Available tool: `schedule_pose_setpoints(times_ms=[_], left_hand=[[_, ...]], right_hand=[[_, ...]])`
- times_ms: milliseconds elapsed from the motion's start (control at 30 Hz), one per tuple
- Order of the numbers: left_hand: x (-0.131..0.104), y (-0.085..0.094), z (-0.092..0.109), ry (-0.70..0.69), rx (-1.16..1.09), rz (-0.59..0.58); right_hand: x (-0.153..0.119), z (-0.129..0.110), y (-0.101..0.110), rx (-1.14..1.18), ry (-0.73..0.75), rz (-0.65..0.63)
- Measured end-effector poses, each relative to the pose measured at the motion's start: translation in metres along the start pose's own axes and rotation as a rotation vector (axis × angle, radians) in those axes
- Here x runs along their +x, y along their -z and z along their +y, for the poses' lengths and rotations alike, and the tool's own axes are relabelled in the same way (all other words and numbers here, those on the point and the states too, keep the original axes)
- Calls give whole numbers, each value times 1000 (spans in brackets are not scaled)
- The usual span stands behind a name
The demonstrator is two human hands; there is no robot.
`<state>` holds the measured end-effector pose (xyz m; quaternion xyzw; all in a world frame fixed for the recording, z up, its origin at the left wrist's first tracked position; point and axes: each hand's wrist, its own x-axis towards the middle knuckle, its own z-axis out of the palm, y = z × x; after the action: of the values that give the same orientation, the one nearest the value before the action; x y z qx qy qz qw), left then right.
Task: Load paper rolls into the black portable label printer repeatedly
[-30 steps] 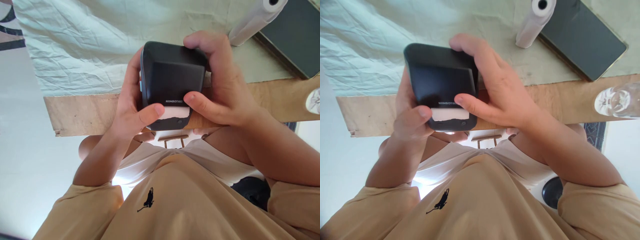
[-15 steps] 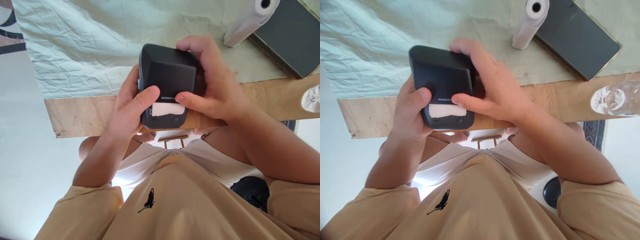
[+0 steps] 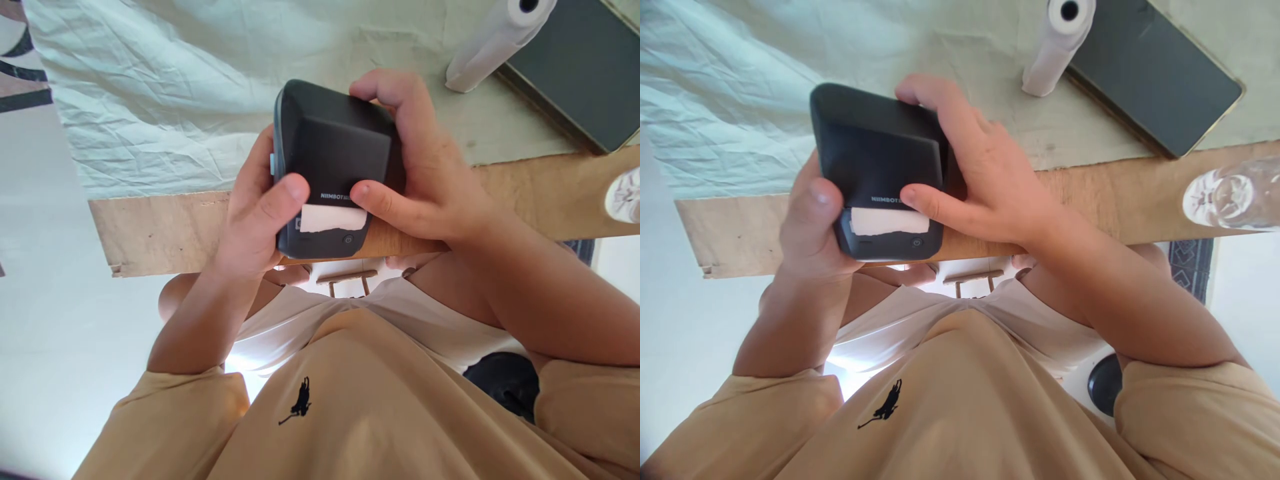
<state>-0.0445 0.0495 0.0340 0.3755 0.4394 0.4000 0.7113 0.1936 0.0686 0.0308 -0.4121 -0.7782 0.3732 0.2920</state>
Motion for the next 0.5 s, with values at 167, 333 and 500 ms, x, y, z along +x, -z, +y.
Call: schedule_pose_setpoints(times_ms=[167, 333, 500], left_hand=[[-7, 4, 3, -39, 109, 34], [-5, 3, 0, -25, 19, -50], [-3, -1, -3, -17, 4, -12]], right_hand=[[0, -7, -1, -27, -81, -4], [1, -11, -1, -53, -103, -9], [1, -11, -1, -42, -104, 1]])
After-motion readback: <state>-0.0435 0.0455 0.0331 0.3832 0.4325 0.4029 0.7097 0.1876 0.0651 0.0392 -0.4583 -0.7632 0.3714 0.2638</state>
